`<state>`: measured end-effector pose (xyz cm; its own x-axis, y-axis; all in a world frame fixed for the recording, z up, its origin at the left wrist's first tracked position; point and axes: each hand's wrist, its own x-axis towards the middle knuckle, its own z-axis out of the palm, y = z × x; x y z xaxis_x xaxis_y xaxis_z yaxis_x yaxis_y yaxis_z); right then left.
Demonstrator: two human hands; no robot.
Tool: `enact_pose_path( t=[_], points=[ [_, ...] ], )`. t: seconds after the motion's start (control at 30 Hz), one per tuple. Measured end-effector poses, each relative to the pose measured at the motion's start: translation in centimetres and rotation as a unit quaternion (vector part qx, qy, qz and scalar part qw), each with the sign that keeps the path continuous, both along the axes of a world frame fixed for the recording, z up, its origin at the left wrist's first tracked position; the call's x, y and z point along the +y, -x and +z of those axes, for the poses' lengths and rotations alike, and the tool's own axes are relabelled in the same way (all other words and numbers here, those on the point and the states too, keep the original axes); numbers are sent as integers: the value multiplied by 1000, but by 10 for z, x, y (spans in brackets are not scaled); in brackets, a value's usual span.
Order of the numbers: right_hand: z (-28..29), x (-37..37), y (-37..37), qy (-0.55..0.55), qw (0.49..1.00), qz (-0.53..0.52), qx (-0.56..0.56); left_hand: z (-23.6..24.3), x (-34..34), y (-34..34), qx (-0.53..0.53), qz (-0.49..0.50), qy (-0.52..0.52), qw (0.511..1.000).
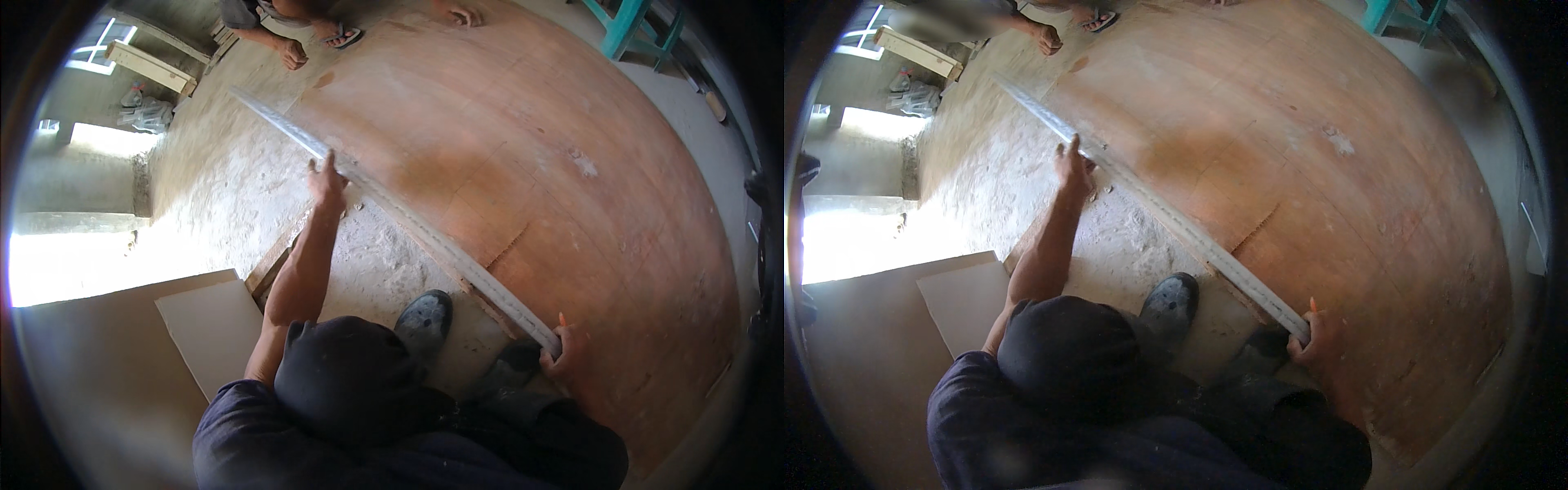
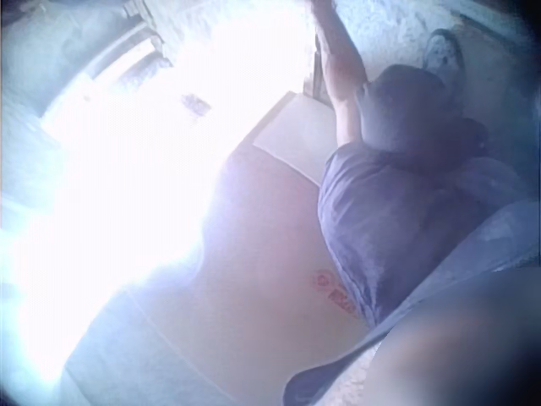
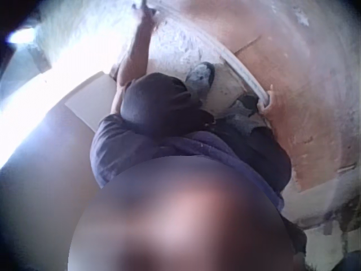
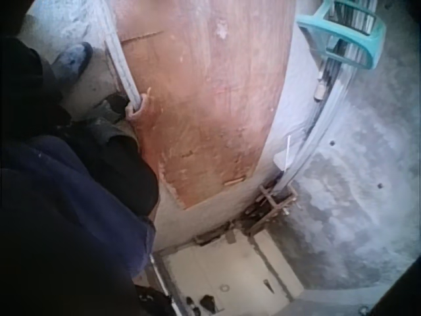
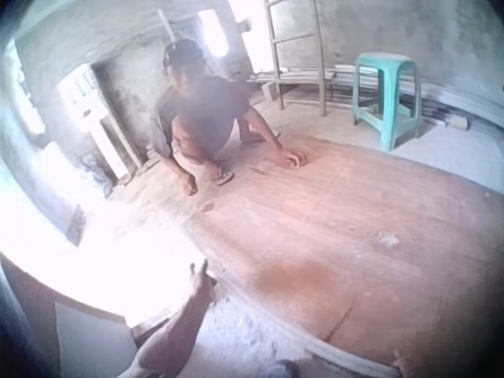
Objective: The person uses a metal ruler and pencil to measure and mark a large wooden board on the floor. They then use a hammer to tap along the marked line, likely to loosen or separate the board. Another person is present and also works on the board with a saw.
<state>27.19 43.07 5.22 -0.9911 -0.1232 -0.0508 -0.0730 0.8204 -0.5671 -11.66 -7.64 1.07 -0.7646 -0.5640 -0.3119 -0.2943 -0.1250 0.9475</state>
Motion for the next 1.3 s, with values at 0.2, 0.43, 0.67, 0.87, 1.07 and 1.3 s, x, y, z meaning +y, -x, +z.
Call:
enact_pose_path(
  t=[0.2,0.43,0.67,0.87,1.07,1.3],
  points=[
    [17,-24,-4,64,997,3,-52,2,-87,-8,28,82,-155,984],
    [35,-25,12,-26,999,20,-21,36,-95,-58,80,126,-183,972],
    [54,-36,33,-30,999,-42,9,105,-47,-65,192,36,-255,947],
    [70,-28,58,9,991,-80,111,203,9,-82,402,-142,-127,895],
    [101,-9,86,53,964,-80,248,242,52,-95,464,-335,116,812],
    [134,11,84,54,931,-145,330,115,129,-78,172,-504,237,813]
  ],
)
